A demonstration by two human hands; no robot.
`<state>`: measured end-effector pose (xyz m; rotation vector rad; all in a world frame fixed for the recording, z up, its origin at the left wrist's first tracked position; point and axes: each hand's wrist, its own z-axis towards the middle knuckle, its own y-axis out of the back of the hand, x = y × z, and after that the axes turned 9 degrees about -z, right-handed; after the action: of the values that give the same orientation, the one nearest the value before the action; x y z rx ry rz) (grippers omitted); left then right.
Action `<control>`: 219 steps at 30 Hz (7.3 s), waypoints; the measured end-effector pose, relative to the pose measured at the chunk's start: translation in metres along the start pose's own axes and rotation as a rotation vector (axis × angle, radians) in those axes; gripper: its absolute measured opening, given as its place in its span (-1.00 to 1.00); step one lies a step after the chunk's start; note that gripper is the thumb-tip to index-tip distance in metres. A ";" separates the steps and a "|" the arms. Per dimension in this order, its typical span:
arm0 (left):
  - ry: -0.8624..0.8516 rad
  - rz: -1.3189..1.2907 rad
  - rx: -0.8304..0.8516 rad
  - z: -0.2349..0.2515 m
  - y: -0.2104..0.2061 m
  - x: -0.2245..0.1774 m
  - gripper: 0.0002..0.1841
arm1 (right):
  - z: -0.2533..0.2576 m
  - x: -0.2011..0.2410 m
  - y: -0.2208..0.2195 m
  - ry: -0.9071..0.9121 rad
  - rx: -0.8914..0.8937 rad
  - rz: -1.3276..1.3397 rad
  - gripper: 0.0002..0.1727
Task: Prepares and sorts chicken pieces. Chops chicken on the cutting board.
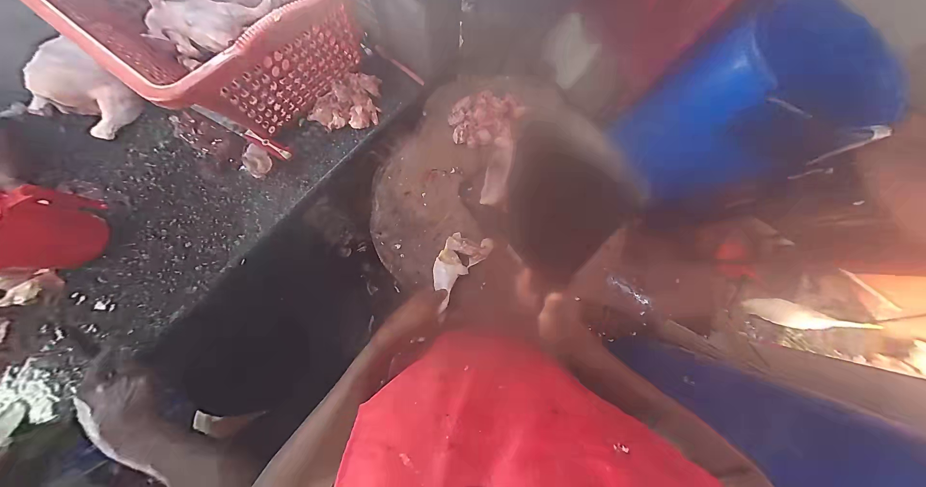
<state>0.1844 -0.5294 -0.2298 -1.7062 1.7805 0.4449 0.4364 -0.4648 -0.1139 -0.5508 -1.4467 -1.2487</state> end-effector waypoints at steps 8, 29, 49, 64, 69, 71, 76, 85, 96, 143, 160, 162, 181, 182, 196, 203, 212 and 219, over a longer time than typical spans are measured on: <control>0.026 0.183 -0.028 -0.026 0.009 0.004 -0.54 | -0.030 -0.060 -0.002 -0.577 0.543 -0.366 -0.38; 0.097 -0.547 0.161 -0.035 -0.020 0.039 -0.42 | -0.033 -0.032 -0.020 -0.177 0.299 -0.156 -0.17; -0.069 0.685 -0.053 -0.039 0.005 -0.023 -0.49 | -0.009 -0.064 0.016 -0.598 0.379 -0.304 -0.38; -0.111 0.497 -0.068 0.009 -0.002 -0.029 -0.54 | -0.023 -0.057 0.008 -0.516 0.424 -0.342 -0.35; -0.031 -0.011 -0.054 0.031 -0.042 -0.005 -0.56 | 0.008 0.025 0.001 0.028 0.018 0.087 -0.17; -0.033 -0.016 -0.077 0.033 -0.049 -0.005 -0.57 | -0.009 0.003 -0.023 0.084 -0.058 0.017 -0.05; -0.055 0.311 -0.032 0.017 -0.027 -0.007 -0.53 | -0.044 -0.087 -0.036 -0.682 0.518 -0.298 -0.31; -0.040 1.124 -0.171 0.011 -0.010 -0.049 -0.46 | -0.001 0.024 -0.012 0.029 0.076 0.089 -0.12; -0.090 0.444 -0.060 0.027 -0.018 -0.018 -0.52 | -0.008 -0.005 -0.007 -0.293 0.369 -0.259 -0.32; -0.370 0.013 -0.513 0.027 0.016 -0.009 -0.59 | 0.010 -0.048 -0.011 -0.461 0.388 -0.389 -0.38; -0.350 -0.266 -0.418 -0.012 0.024 0.002 -0.64 | -0.001 -0.067 -0.053 -0.612 0.750 -0.411 -0.27; -0.314 -0.134 -0.328 -0.006 0.023 -0.004 -0.55 | 0.005 -0.063 -0.052 -0.611 0.688 -0.397 -0.32; -0.118 0.491 -0.440 0.028 -0.016 0.004 -0.47 | 0.003 -0.088 -0.063 -0.550 0.781 -0.319 -0.28; -0.173 0.376 -0.364 0.026 -0.011 0.005 -0.52 | -0.001 -0.086 -0.059 -0.545 0.748 -0.307 -0.30; -0.399 0.978 -0.551 0.061 0.072 -0.051 -0.75 | -0.041 -0.094 0.070 -0.489 1.075 -0.735 -0.53; -0.335 0.682 -0.846 0.050 0.174 -0.099 -0.63 | -0.035 -0.092 0.003 -0.754 0.724 -0.443 -0.42; -0.352 0.894 -0.348 0.154 0.082 -0.192 -0.62 | -0.049 -0.108 0.054 -0.613 0.833 -0.475 -0.50; -0.234 0.776 0.288 0.124 0.000 -0.184 -0.64 | -0.072 -0.123 0.050 -0.739 0.637 -0.460 -0.47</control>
<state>0.2041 -0.3098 -0.2050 -0.6904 2.1499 0.6361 0.5458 -0.4764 -0.2170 -0.2381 -2.5764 -0.8467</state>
